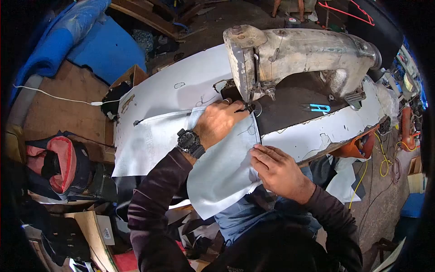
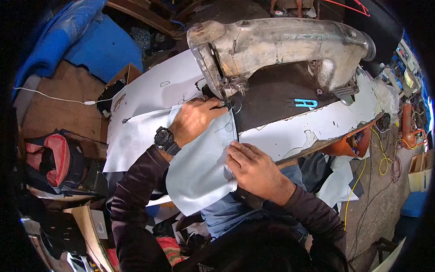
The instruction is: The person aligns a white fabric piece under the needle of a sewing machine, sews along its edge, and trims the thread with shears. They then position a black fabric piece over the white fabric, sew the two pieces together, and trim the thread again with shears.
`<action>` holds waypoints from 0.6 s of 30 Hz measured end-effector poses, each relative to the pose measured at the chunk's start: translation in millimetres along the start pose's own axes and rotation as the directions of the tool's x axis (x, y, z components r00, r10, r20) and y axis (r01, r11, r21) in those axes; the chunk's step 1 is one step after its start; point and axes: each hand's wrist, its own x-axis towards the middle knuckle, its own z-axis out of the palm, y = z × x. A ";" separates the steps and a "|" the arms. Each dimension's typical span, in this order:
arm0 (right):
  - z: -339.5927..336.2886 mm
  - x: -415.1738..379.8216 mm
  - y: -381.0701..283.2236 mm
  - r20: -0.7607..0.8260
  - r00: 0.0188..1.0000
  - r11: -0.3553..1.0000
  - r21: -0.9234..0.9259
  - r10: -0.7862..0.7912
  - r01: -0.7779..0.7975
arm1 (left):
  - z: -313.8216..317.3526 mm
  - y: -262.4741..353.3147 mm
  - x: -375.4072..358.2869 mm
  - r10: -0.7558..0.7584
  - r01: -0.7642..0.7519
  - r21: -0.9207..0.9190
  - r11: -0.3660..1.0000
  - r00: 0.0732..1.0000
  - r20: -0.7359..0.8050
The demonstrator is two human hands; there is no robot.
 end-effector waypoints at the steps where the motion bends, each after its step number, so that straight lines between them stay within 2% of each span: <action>1: -0.4 0.3 1.2 0.000 1.000 1.000 0.003 -0.002 0.002 | -0.7 1.0 0.6 -0.001 0.001 0.001 1.000 1.000 -0.007; 10: -9.5 -4.4 13.2 -0.010 1.000 1.000 0.023 -0.014 0.014 | -1.3 11.4 0.6 -0.084 0.081 0.046 0.996 0.994 0.069; 13: -10.6 -5.3 14.0 -0.014 1.000 1.000 0.016 -0.011 0.012 | -1.8 12.0 0.9 -0.074 0.072 0.051 0.996 0.997 0.034; 18: -7.6 -7.6 17.9 -0.017 1.000 1.000 0.015 -0.013 0.013 | -2.0 13.2 1.7 -0.110 0.105 0.078 0.991 0.992 0.065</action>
